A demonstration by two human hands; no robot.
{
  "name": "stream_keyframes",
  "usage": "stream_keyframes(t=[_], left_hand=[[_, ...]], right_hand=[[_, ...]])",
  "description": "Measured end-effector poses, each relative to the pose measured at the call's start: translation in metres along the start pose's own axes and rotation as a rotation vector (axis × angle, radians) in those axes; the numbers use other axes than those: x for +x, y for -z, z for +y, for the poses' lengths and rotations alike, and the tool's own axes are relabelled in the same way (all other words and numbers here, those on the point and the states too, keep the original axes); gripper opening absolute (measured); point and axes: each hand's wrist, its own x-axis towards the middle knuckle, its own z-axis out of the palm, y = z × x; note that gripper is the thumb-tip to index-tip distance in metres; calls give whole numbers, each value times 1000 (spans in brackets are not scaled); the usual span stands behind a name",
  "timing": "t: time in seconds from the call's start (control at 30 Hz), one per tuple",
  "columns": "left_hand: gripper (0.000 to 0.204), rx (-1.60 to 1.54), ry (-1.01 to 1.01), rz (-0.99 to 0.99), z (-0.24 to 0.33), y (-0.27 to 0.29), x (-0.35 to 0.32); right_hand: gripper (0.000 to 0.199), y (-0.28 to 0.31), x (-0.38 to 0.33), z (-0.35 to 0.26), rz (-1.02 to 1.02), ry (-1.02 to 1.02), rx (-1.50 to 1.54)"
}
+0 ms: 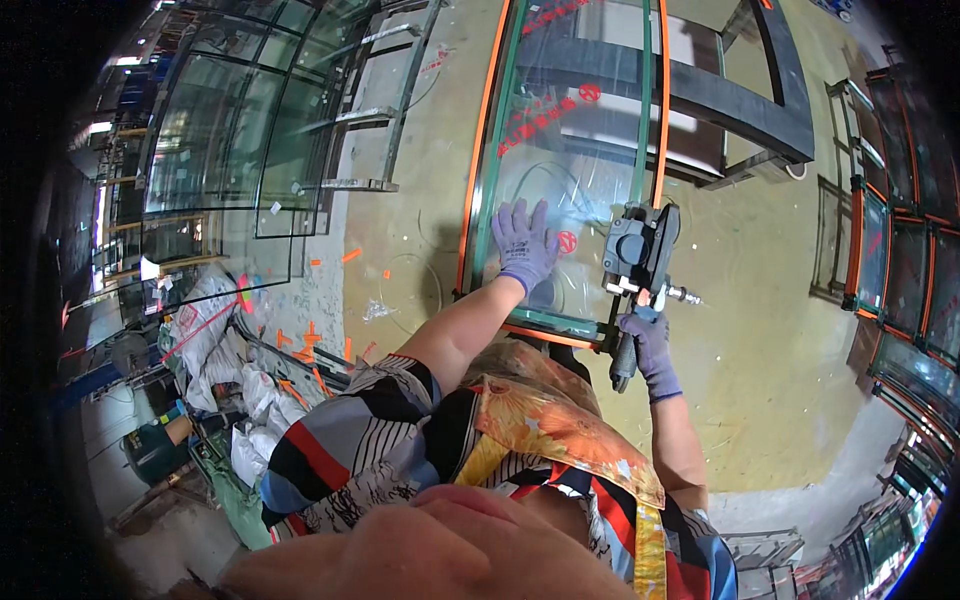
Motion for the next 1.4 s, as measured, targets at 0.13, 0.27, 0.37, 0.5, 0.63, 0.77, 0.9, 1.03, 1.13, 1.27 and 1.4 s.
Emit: stream_keyframes(t=[0.13, 0.27, 0.37, 0.5, 0.63, 0.77, 0.9, 1.03, 1.13, 1.27, 1.4], left_hand=[[57, -10, 2, -48, -7, 10, 3], [55, -7, 26, -53, -11, 6, 1], [56, -32, 4, -63, -9, 1, 0], [59, -133, -49, -13, 2, -18, -2], [66, 334, -98, 68, -14, -64, 2], [61, 159, -239, 57, -21, -36, -5], [66, 152, -405, -187, -8, -14, 16], [62, 166, -701, -67, -97, 0, 113], [59, 128, -704, -246, -128, 29, 154], [55, 240, -704, -390, -137, 46, 184], [55, 306, -620, -523, -113, 87, 169]], right_hand=[[18, 9, -8, -3, 68, 70, -138], [14, 17, -70, 9, 213, -40, -88], [26, 3, -126, 60, 166, -99, 424], [20, -75, -151, 96, 229, 234, 1001], [27, -111, -163, 119, 435, 308, 1374], [33, -158, -204, 206, 554, 360, 1652], [30, -194, -200, 269, 798, 321, 2069], [27, -260, -190, 248, 922, 391, 2042], [25, -283, -183, 265, 998, 383, 2064], [16, -285, -165, 302, 1213, 515, 1684], [14, -286, -134, 383, 582, 1189, 1677]])
